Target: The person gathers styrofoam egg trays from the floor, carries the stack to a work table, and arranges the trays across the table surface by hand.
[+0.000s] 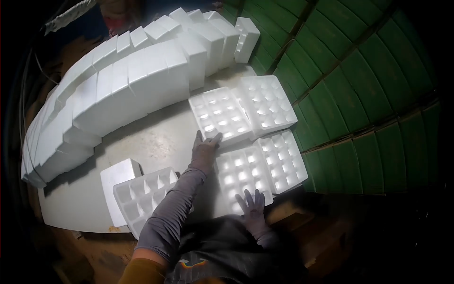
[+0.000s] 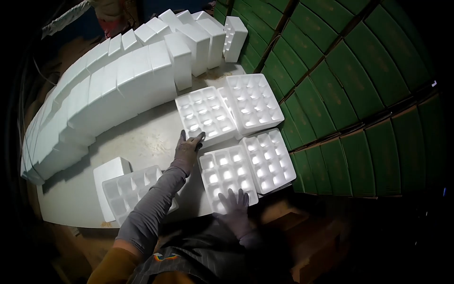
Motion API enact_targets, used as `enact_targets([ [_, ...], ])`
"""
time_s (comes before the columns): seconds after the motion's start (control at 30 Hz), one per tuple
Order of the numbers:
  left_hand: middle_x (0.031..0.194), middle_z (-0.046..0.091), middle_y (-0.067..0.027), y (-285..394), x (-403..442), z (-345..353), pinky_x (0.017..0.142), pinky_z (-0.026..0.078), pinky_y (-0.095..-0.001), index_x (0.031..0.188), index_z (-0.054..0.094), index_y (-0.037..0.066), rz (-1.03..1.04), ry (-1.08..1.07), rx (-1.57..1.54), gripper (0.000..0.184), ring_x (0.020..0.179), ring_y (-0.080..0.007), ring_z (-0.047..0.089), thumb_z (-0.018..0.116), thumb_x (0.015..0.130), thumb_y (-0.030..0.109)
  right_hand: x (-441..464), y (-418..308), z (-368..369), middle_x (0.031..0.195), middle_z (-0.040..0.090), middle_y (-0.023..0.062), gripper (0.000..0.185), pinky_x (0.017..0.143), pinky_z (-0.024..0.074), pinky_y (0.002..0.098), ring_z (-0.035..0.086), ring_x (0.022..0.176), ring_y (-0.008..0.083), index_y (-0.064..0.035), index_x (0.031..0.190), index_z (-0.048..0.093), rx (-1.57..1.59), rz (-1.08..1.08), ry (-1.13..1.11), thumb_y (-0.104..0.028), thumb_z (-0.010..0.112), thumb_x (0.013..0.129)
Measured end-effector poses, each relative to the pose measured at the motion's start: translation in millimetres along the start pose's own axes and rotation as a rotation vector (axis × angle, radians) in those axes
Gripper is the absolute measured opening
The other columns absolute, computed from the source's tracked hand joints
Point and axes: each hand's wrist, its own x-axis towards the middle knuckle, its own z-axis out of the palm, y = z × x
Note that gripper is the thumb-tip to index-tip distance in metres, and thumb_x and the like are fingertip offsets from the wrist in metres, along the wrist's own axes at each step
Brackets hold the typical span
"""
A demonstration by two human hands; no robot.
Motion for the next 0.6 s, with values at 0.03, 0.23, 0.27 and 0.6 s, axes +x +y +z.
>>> enact_targets([
  [0.03,0.118,0.066,-0.0083,-2,2,10,0.114,0.03,-0.0562,0.136,0.055,0.024,0.054,-0.055,-0.032,0.041,0.12,-0.0422,0.052,0.058,0.095,0.02,1,2,5,0.151,0.037,0.0158,0.071,0.116,0.0172,0.0615,0.027,0.14,0.0486,-0.0209,0.142,0.05,0.03,-0.013,0.049,-0.057,0.065,0.083],
  [0.23,0.148,0.044,-0.0156,42,-19,-70,0.11,0.037,-0.051,0.143,0.047,0.021,0.017,-0.105,0.052,0.05,0.131,-0.0447,0.043,0.059,0.096,0.033,4,4,-24,0.145,0.043,0.0175,0.07,0.114,0.0217,0.0634,0.029,0.139,0.0474,-0.0155,0.137,0.054,0.005,-0.074,0.054,-0.051,0.073,0.08],
  [0.27,0.145,0.046,-0.0171,53,-43,-100,0.109,0.036,-0.0511,0.143,0.048,0.019,0.06,0.002,0.079,0.051,0.131,-0.0427,0.043,0.061,0.095,0.032,7,3,-30,0.146,0.043,0.0175,0.071,0.113,0.0226,0.0641,0.029,0.139,0.0474,-0.0142,0.137,0.054,0.013,-0.114,0.049,-0.05,0.074,0.079],
  [0.6,0.155,0.031,-0.0234,-31,-295,-190,0.116,0.032,-0.0417,0.153,0.026,0.004,-0.782,0.301,-0.286,0.071,0.143,-0.0371,0.032,0.063,0.096,0.025,89,-134,-25,0.151,0.036,0.0175,0.079,0.112,0.0308,0.0543,0.033,0.138,0.0409,-0.0166,0.15,0.038,0.201,-0.845,-0.246,-0.034,0.071,0.081],
])
